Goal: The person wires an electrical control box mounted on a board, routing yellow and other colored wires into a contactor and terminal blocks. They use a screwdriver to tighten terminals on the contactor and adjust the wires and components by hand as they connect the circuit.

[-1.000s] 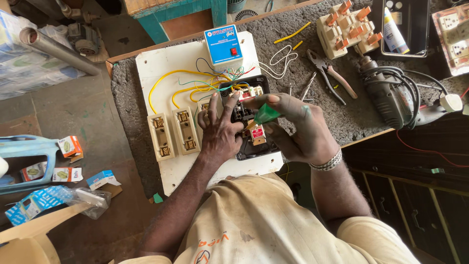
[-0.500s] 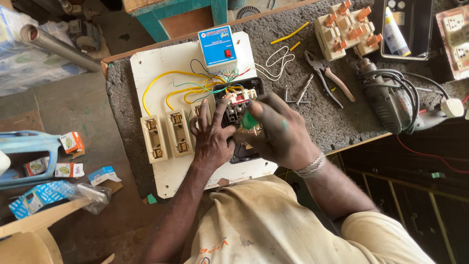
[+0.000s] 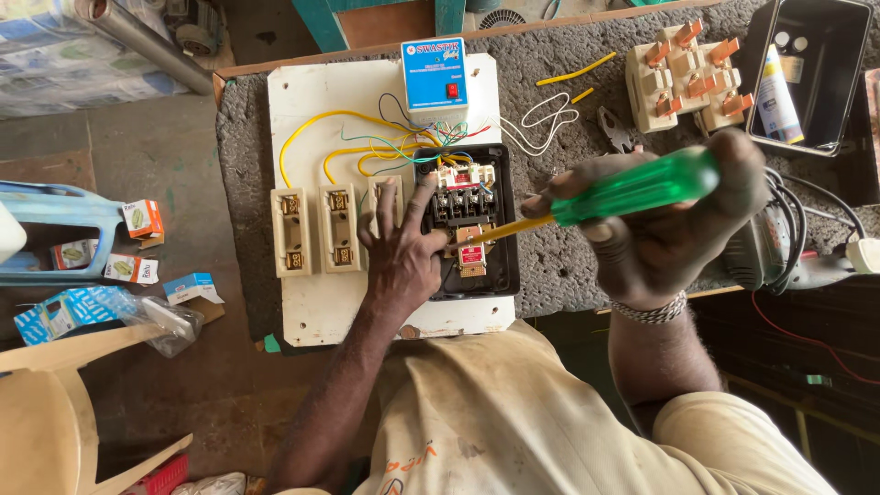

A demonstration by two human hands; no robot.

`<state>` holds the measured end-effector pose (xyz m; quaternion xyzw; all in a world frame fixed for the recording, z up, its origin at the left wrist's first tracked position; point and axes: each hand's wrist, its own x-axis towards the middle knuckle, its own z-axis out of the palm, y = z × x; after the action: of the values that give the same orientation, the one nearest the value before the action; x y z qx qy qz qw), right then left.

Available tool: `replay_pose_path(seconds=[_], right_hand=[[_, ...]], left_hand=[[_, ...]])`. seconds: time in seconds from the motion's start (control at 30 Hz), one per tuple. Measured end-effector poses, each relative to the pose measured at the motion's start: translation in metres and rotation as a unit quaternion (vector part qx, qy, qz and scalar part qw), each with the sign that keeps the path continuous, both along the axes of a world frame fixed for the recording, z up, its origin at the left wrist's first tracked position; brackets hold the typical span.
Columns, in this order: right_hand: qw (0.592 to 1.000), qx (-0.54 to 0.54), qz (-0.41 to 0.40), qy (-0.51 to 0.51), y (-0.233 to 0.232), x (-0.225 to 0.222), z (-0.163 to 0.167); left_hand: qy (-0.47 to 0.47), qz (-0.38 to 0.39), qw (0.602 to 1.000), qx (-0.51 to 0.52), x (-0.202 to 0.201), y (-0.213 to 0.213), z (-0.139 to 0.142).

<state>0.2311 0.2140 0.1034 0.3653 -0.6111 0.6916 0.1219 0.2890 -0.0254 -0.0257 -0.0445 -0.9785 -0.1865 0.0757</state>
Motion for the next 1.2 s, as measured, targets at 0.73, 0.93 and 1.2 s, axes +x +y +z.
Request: replay_pose_path(seconds=[0.73, 0.93, 1.2], right_hand=[[0.999, 0.025, -0.015, -0.018, -0.004, -0.015, -0.031], [0.997, 0.068, -0.021, 0.023, -0.013, -0.015, -0.036], [0.997, 0.072, -0.007, 0.022, -0.019, -0.02, -0.037]], left_hand=[[0.038, 0.094, 0.993, 0.055, 0.005, 0.013, -0.012], [0.075, 0.131, 0.988, 0.024, 0.019, 0.027, -0.018], [0.056, 0.112, 0.992, 0.016, 0.015, 0.024, -0.014]])
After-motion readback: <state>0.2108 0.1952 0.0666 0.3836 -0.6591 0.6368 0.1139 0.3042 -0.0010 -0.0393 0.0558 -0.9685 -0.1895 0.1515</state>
